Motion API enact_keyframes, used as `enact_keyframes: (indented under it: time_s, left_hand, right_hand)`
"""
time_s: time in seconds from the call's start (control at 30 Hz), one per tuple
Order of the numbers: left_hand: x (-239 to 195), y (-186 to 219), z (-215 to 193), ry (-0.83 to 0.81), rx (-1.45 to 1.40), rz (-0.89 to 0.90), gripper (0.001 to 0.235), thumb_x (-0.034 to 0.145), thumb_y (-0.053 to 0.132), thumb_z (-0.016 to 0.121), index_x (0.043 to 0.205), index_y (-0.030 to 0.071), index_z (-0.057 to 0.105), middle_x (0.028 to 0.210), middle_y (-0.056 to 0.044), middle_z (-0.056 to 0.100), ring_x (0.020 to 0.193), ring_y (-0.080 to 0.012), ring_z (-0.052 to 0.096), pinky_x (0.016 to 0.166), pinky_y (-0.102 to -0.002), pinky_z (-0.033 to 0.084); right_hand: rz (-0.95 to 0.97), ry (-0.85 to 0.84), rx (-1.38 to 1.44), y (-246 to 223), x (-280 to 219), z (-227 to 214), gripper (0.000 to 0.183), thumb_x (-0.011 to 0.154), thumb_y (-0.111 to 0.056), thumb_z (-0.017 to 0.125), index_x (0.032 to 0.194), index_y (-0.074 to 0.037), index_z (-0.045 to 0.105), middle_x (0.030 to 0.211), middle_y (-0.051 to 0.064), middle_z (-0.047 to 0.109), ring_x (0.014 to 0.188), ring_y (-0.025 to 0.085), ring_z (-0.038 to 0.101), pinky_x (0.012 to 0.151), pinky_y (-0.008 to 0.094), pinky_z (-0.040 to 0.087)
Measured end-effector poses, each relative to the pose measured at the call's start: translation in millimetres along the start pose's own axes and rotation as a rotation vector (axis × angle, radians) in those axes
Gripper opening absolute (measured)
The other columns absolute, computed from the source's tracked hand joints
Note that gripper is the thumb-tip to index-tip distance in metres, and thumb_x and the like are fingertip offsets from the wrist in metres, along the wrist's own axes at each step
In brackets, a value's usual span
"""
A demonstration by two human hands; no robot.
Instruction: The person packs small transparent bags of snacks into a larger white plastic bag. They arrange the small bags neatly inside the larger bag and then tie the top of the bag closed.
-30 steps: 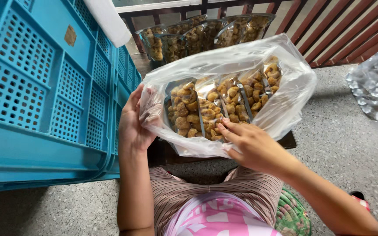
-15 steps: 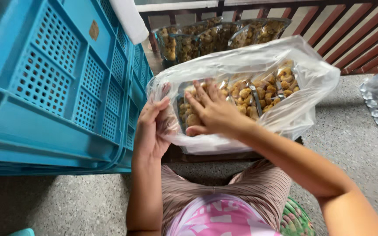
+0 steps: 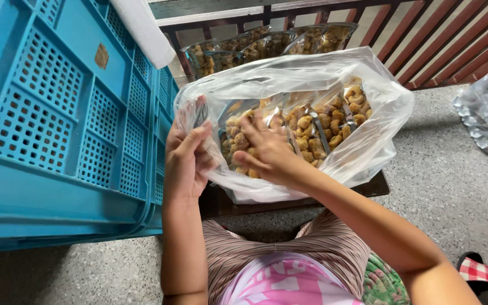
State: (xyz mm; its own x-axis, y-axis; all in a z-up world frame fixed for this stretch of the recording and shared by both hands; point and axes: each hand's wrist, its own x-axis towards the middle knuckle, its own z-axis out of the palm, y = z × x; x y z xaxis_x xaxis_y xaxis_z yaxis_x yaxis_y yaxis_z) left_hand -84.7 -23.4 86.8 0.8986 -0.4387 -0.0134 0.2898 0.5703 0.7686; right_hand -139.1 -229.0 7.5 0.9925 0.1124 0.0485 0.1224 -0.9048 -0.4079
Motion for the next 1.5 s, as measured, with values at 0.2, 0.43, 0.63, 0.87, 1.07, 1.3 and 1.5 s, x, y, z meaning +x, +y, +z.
enact_keyframes:
  time_s: [0.2, 0.43, 0.63, 0.87, 1.07, 1.3, 1.5]
  left_hand:
    - [16, -5, -5, -0.061, -0.142, 0.045, 0.027, 0.098, 0.003, 0.060, 0.126, 0.003, 0.059, 0.059, 0.010, 0.038, 0.041, -0.0004, 0.030, 0.035, -0.019, 0.023]
    - [6, 7, -8, -0.034, -0.068, -0.013, 0.050, 0.097, 0.011, 0.064, 0.146, 0.005, 0.053, 0.061, 0.012, 0.039, 0.041, 0.0024, 0.030, 0.035, -0.016, 0.022]
    - [11, -6, -47, 0.168, -0.037, -0.190, 0.033, 0.105, 0.037, 0.052, 0.117, 0.007, 0.058, 0.061, 0.003, 0.048, 0.041, -0.0060, 0.039, 0.037, -0.022, 0.030]
    - [40, -49, -94, 0.086, -0.708, -0.230, 0.034, 0.119, 0.028, 0.034, 0.103, 0.008, 0.057, 0.069, 0.002, 0.052, 0.051, -0.0062, 0.040, 0.046, -0.024, 0.033]
    - [30, -75, -100, -0.187, -1.432, -0.359, 0.041, 0.112, 0.038, 0.041, 0.122, 0.004, 0.062, 0.095, 0.003, 0.072, 0.045, -0.0072, 0.031, 0.041, -0.023, 0.030]
    - [-12, -61, -85, 0.357, 0.169, 0.036, 0.039, 0.107, 0.037, 0.051, 0.127, 0.004, 0.057, 0.106, -0.008, 0.063, 0.081, -0.0177, 0.064, 0.066, -0.034, 0.056]
    - [-39, -45, -80, 0.345, 1.229, 0.479, 0.026, 0.106, 0.027, 0.055, 0.118, 0.005, 0.064, 0.105, -0.008, 0.068, 0.087, -0.0194, 0.066, 0.075, -0.038, 0.055]
  right_hand:
    - [0.288, -0.328, 0.176, -17, -75, -50, 0.069, 0.100, -0.057, 0.036, 0.154, -0.014, 0.036, 0.169, 0.020, 0.012, 0.158, 0.035, 0.003, 0.121, 0.051, 0.017]
    - [0.348, -0.087, 0.439, 3, -70, -91, 0.055, 0.101, -0.037, 0.049, 0.150, -0.012, 0.053, 0.145, 0.020, 0.059, 0.127, 0.034, 0.059, 0.105, 0.047, 0.050]
    - [0.338, 0.550, -0.462, 88, -105, -151, 0.046, 0.105, -0.036, 0.070, 0.122, 0.007, 0.066, 0.120, 0.029, 0.067, 0.099, 0.042, 0.067, 0.083, 0.051, 0.054]
    - [0.492, 0.379, 1.619, 236, -103, -165, 0.036, 0.110, -0.015, 0.047, 0.127, 0.014, 0.059, 0.109, 0.026, 0.065, 0.080, 0.021, 0.070, 0.073, 0.034, 0.065]
    - [0.437, 0.599, 2.230, 276, -123, -156, 0.041, 0.112, -0.026, 0.044, 0.129, 0.010, 0.057, 0.112, 0.022, 0.064, 0.088, 0.020, 0.069, 0.079, 0.037, 0.061]
    - [0.580, 0.671, 1.557, 199, -124, -173, 0.048, 0.115, -0.039, 0.040, 0.131, 0.004, 0.054, 0.117, 0.017, 0.064, 0.097, 0.019, 0.068, 0.087, 0.041, 0.056]
    - [0.702, 0.387, 0.755, 189, -138, -161, 0.038, 0.108, -0.031, 0.054, 0.121, 0.004, 0.061, 0.119, 0.017, 0.068, 0.097, 0.023, 0.065, 0.088, 0.045, 0.055]
